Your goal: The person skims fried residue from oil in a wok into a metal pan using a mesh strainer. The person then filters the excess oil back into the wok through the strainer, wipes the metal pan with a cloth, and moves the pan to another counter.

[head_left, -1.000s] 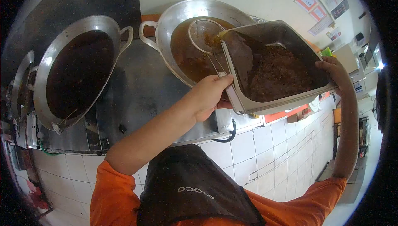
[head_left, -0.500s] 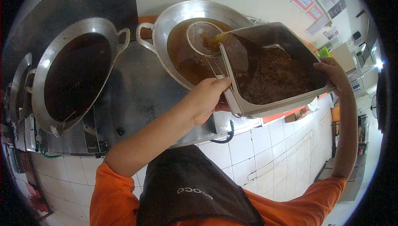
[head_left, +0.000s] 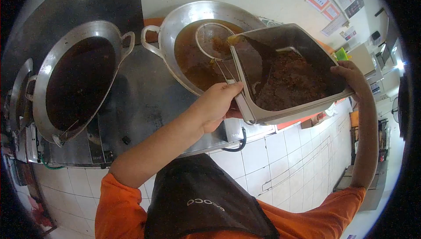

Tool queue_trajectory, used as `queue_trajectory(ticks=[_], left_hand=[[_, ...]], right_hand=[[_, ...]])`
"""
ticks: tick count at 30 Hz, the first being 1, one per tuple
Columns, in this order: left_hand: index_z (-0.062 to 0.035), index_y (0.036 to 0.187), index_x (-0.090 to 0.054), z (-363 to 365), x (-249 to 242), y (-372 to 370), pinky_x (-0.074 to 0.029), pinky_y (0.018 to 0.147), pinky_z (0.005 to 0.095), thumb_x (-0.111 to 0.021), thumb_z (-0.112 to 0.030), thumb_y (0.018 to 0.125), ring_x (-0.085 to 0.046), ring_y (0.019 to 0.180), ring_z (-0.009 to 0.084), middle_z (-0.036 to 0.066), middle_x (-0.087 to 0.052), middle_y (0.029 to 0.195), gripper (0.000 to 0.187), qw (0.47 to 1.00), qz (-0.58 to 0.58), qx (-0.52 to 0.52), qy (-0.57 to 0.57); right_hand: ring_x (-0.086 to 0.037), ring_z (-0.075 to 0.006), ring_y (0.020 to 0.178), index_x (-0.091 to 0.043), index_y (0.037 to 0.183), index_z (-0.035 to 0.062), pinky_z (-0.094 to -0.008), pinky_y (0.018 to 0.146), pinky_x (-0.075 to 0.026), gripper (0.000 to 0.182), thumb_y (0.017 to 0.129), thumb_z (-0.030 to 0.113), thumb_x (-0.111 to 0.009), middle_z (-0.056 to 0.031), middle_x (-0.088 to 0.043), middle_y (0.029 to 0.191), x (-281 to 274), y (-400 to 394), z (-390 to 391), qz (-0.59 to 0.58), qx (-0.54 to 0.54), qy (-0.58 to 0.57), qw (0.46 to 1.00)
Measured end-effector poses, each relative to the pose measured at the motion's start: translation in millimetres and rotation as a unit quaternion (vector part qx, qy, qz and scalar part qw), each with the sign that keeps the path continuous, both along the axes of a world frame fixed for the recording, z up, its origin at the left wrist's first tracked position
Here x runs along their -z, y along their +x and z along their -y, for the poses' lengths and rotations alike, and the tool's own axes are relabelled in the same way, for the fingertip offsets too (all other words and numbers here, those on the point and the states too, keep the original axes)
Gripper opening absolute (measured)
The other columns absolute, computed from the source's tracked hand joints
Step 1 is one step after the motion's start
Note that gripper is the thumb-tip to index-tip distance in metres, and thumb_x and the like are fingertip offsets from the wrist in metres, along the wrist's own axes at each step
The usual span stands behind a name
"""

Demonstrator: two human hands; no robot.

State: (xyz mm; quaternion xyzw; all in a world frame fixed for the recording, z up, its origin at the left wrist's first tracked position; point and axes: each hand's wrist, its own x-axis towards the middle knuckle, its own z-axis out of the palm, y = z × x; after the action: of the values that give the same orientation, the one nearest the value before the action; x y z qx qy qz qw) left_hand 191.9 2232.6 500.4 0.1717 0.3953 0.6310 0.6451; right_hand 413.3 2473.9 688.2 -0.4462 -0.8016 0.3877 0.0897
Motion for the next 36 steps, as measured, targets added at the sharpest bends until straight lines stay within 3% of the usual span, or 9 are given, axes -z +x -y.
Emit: queue_trajectory(ticks=[7,16,36], left_hand=[[-0.0049,0.106,-0.059,-0.7,1.0,3.9,-0.055,0.071,0.0303,-0.045,-0.028,0.097,-0.064,0.082,0.0139,0.004,-0.064,0.096,0.028,1.000,0.008,-0.005,0.009],[-0.0062,0.106,-0.058,-1.6,1.3,9.5,-0.054,0.074,0.0304,-0.045,-0.028,0.097,-0.063,0.084,0.0133,0.003,-0.064,0.096,0.028,1.000,0.011,-0.006,-0.008],[-0.0062,0.107,-0.057,-0.1,7.1,17.6,-0.056,0.072,0.0294,-0.041,-0.026,0.098,-0.064,0.081,0.0125,0.003,-0.064,0.094,0.027,0.997,0.074,0.001,0.010]], right_hand=[[-0.060,-0.0126,0.062,-0.063,0.090,0.0000,-0.0251,0.059,-0.049,0.021,0.081,0.019,-0.063,-0.0052,-0.063,0.077,0.0,1.8,1.2,-0.014,0.010,-0.006,1.000],[-0.063,-0.0145,0.070,-0.063,0.099,-0.0033,-0.0269,0.065,-0.051,0.028,0.082,0.019,-0.061,-0.0089,-0.066,0.087,-4.0,1.6,12.8,0.000,0.009,0.009,1.000],[-0.063,-0.0141,0.068,-0.063,0.096,-0.0019,-0.0257,0.064,-0.051,0.022,0.083,0.016,-0.062,-0.0076,-0.066,0.083,-7.4,7.4,3.2,0.012,0.013,0.035,0.999]])
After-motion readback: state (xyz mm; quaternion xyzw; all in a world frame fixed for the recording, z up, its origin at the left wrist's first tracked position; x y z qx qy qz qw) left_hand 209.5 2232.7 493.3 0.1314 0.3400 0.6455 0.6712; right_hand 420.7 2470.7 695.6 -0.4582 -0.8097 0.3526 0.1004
